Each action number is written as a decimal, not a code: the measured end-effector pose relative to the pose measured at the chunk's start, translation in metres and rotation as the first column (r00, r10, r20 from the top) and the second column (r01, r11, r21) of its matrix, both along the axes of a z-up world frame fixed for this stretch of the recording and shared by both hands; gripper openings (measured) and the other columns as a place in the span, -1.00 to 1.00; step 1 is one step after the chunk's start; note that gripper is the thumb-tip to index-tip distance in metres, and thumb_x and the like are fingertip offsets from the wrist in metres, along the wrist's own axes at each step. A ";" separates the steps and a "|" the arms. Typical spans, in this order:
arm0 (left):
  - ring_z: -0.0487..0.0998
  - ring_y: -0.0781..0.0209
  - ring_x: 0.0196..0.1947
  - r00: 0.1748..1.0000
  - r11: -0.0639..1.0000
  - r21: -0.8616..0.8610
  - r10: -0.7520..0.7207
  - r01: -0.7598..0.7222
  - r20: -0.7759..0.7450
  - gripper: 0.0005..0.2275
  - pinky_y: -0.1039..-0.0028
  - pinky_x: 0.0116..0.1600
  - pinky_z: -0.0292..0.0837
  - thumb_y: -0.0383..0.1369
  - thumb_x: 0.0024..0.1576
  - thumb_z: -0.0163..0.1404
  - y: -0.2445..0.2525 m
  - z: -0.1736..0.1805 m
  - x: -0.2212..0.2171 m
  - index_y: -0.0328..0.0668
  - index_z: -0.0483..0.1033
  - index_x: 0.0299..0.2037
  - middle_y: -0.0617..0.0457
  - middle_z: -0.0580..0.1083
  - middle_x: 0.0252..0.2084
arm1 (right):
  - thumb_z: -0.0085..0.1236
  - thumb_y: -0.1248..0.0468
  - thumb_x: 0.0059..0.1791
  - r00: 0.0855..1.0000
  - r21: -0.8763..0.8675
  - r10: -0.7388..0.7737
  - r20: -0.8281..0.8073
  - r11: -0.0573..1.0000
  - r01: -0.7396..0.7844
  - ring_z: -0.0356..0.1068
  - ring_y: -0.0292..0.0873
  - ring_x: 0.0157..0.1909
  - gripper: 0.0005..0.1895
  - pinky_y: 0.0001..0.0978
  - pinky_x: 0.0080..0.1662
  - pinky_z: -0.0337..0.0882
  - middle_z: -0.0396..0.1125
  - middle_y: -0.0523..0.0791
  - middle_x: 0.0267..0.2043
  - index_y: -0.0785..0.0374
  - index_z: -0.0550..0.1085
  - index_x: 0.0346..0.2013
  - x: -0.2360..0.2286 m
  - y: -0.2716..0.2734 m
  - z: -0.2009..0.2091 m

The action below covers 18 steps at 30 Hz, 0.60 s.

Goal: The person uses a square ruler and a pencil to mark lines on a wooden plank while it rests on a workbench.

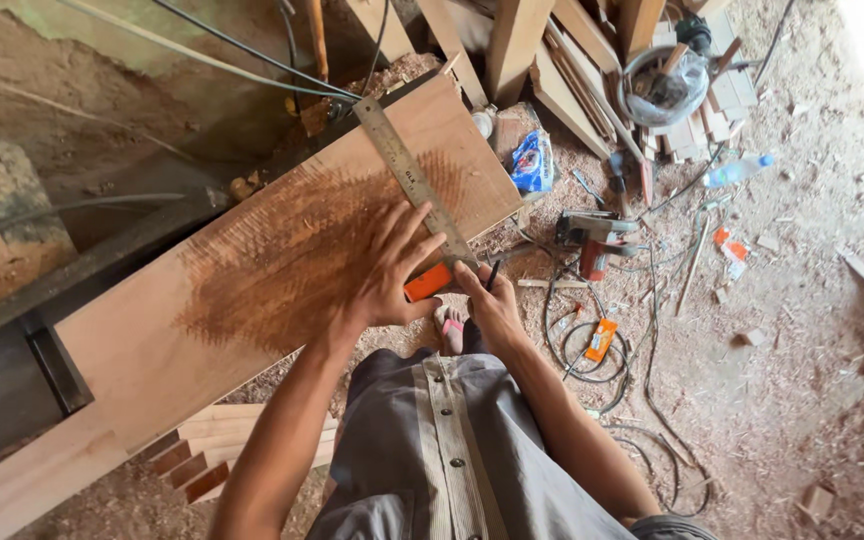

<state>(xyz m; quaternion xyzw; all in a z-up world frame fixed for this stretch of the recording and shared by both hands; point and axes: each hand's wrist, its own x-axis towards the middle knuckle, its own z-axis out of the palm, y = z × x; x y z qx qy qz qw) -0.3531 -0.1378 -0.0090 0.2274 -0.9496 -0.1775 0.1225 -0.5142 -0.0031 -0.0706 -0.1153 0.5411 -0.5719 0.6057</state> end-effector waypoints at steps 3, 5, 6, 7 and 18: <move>-0.04 -0.19 0.54 0.998 0.998 -0.005 -0.059 0.059 0.014 -0.18 -0.13 0.55 -0.24 0.17 -0.12 0.22 -0.009 -0.005 0.000 0.00 0.36 0.35 -0.16 0.03 0.54 | 0.18 0.05 0.05 1.000 0.017 -0.018 0.012 1.000 0.018 0.00 -0.53 -0.63 -0.72 -0.59 -0.57 -0.06 0.38 -0.34 -0.44 0.16 0.55 -0.09 0.000 -0.002 0.000; -0.04 -0.19 0.54 0.997 0.998 -0.023 -0.059 0.060 0.052 -0.23 -0.10 0.55 -0.26 0.20 -0.10 0.18 -0.011 -0.011 0.000 0.05 0.41 0.32 -0.17 0.04 0.54 | 0.19 0.06 0.08 0.999 0.002 -0.034 -0.007 0.999 0.034 0.00 -0.52 -0.63 -0.72 -0.57 -0.57 -0.05 0.36 -0.32 -0.43 0.22 0.52 -0.12 0.001 -0.005 -0.001; -0.04 -0.18 0.55 0.996 0.998 -0.015 -0.066 0.067 0.067 -0.23 -0.09 0.57 -0.27 0.19 -0.10 0.17 -0.011 -0.015 0.001 0.06 0.42 0.32 -0.17 0.04 0.55 | 0.20 0.07 0.10 0.999 -0.004 -0.040 -0.015 0.999 0.040 0.00 -0.52 -0.62 -0.71 -0.56 -0.57 -0.05 0.34 -0.32 -0.43 0.24 0.51 -0.13 0.002 -0.006 0.000; -0.05 -0.18 0.57 0.994 0.997 -0.008 -0.071 0.072 0.080 -0.24 -0.08 0.58 -0.27 0.19 -0.10 0.16 -0.011 -0.018 0.002 0.06 0.44 0.33 -0.17 0.04 0.56 | 0.19 0.07 0.09 0.999 -0.014 -0.042 -0.008 0.999 0.042 0.00 -0.52 -0.63 -0.72 -0.57 -0.57 -0.05 0.34 -0.32 -0.44 0.23 0.52 -0.11 0.002 -0.008 0.000; 0.03 -0.14 0.54 0.997 0.996 -0.059 -0.063 0.066 0.053 -0.26 -0.09 0.57 -0.27 0.23 -0.08 0.09 -0.012 -0.035 0.006 0.09 0.47 0.30 -0.16 0.09 0.53 | 0.15 0.02 0.08 0.996 -0.022 -0.005 -0.085 1.000 0.003 0.06 -0.51 -0.63 -0.68 -0.57 -0.56 0.05 0.31 -0.31 -0.48 0.22 0.55 -0.11 0.001 -0.009 0.000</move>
